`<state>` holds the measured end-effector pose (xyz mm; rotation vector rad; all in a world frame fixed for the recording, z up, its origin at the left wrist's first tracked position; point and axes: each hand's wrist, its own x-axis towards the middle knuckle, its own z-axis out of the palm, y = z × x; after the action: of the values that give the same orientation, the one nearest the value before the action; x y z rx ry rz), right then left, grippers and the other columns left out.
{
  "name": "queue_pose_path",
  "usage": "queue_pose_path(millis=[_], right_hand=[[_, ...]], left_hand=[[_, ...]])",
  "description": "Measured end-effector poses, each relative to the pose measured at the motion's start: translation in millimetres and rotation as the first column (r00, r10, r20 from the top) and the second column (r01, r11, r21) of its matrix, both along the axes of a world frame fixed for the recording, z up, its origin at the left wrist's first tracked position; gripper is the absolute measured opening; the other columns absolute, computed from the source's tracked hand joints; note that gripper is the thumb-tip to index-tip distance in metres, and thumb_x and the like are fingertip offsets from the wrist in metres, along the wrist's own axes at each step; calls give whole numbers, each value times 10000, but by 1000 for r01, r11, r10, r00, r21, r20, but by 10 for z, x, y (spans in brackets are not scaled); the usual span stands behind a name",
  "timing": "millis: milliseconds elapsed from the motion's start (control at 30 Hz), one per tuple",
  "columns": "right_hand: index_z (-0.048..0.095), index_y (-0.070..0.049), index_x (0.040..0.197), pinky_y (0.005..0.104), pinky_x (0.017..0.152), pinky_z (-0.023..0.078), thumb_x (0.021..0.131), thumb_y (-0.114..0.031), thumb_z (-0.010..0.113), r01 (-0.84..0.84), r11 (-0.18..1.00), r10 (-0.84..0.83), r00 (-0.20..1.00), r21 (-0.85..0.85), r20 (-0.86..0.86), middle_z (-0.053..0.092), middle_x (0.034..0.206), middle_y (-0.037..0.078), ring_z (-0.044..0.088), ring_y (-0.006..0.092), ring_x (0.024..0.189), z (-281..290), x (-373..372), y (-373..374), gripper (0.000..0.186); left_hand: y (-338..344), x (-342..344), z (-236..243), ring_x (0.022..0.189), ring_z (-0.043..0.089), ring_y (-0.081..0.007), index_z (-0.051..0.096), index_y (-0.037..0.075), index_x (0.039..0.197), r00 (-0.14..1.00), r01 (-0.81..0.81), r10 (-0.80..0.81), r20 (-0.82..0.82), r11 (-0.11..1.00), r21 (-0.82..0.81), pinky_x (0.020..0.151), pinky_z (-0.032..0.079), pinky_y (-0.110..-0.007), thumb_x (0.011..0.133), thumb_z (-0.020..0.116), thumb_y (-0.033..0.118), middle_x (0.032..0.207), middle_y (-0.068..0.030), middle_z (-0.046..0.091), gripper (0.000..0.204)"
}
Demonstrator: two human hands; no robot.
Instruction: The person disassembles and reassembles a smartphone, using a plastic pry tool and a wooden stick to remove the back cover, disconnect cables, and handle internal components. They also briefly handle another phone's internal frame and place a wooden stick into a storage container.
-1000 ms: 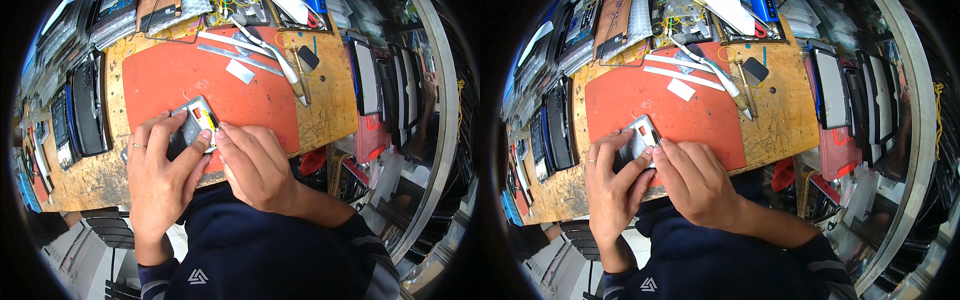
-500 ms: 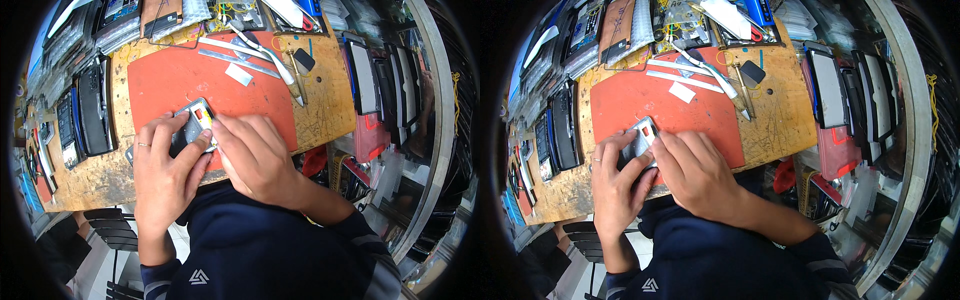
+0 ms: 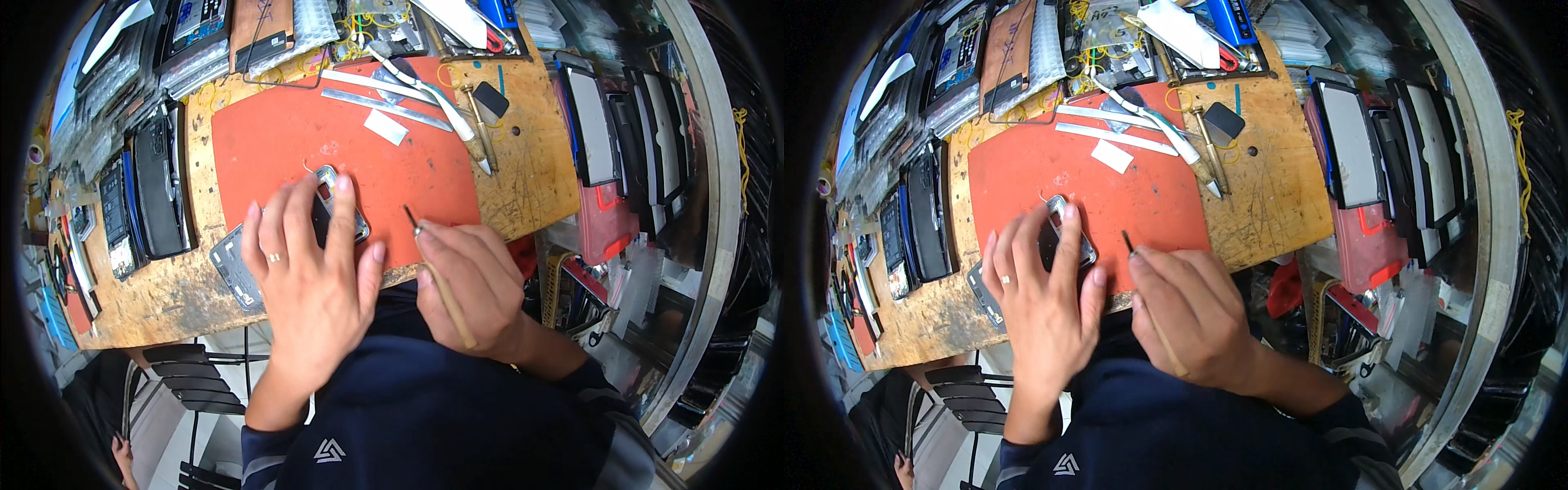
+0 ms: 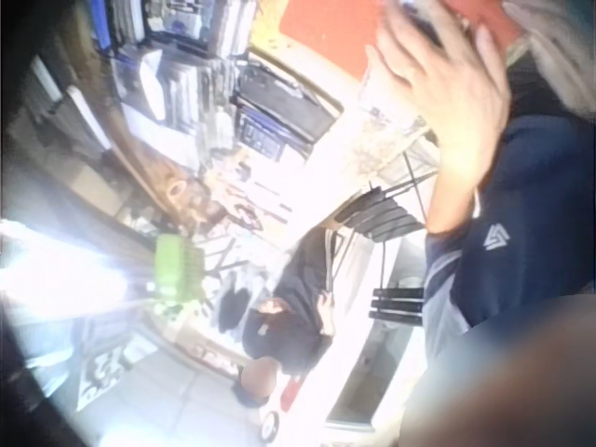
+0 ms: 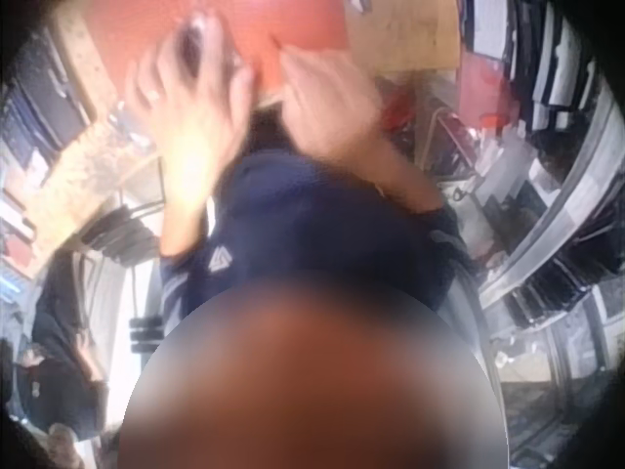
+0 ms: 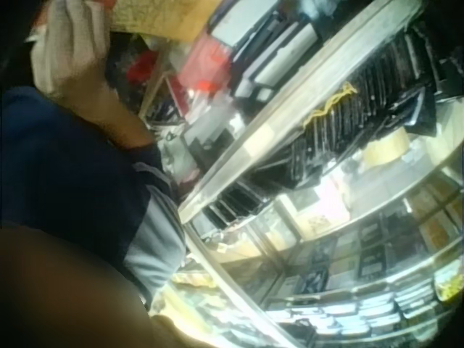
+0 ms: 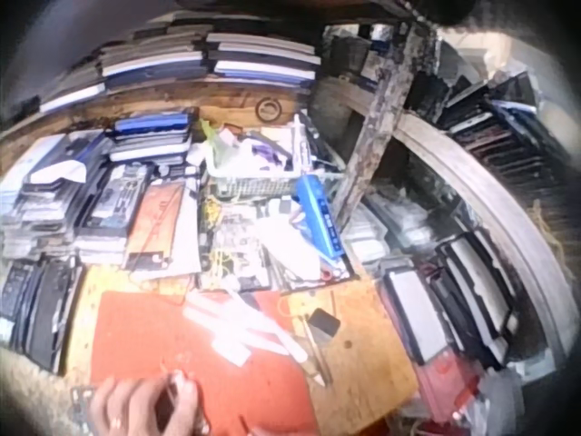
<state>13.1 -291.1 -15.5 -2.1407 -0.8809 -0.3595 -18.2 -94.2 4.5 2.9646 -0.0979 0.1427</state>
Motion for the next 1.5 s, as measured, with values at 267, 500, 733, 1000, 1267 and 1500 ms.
queue_pose_path(millis=[267,500,733,1000,1267,1500], right_hand=[[719,105,1132,412,773,586,812,47,753,-62,996,69,991,66,-112,754,1057,236,731,363,877,-15,138,-114,327],[741,47,1155,378,789,571,901,-35,788,-279,771,630,473,573,-616,763,1028,188,744,297,877,165,83,-230,271],[727,73,1166,395,747,577,926,4,753,-145,901,344,812,409,-472,761,1016,208,746,311,849,137,169,-248,252],[719,82,1149,439,800,599,776,32,788,-72,997,72,997,-36,25,722,1139,228,726,363,948,-66,99,25,383],[708,127,1118,444,805,625,797,28,761,-103,995,103,994,-12,33,736,1101,273,753,384,956,-116,-68,191,340],[706,129,1115,428,819,631,810,7,780,-71,996,74,996,-55,57,734,1087,259,751,364,956,-99,-93,214,337]], left_hand=[[69,-453,330,1149,658,-280,789,103,974,897,319,-437,-63,741,-592,1145,430,-519,824,865,217,1080,-50,705,203],[154,-425,123,816,675,-249,700,96,832,977,212,-173,123,748,-629,736,472,-400,872,873,235,837,-35,661,226],[333,-296,41,743,683,-278,680,68,802,965,97,70,252,800,-593,694,458,-391,892,847,208,766,-61,682,236],[394,-86,79,1294,621,-406,788,77,1111,994,56,-26,110,958,-281,1060,464,-505,864,866,226,1305,-179,671,299],[375,-26,35,1388,564,-432,807,112,1256,1000,31,-31,5,966,-258,1153,432,-528,855,871,225,1527,-221,580,421],[410,-18,-1,1324,593,-417,813,150,1237,997,74,-67,40,971,-227,1078,460,-521,821,880,233,1465,-224,615,429]])
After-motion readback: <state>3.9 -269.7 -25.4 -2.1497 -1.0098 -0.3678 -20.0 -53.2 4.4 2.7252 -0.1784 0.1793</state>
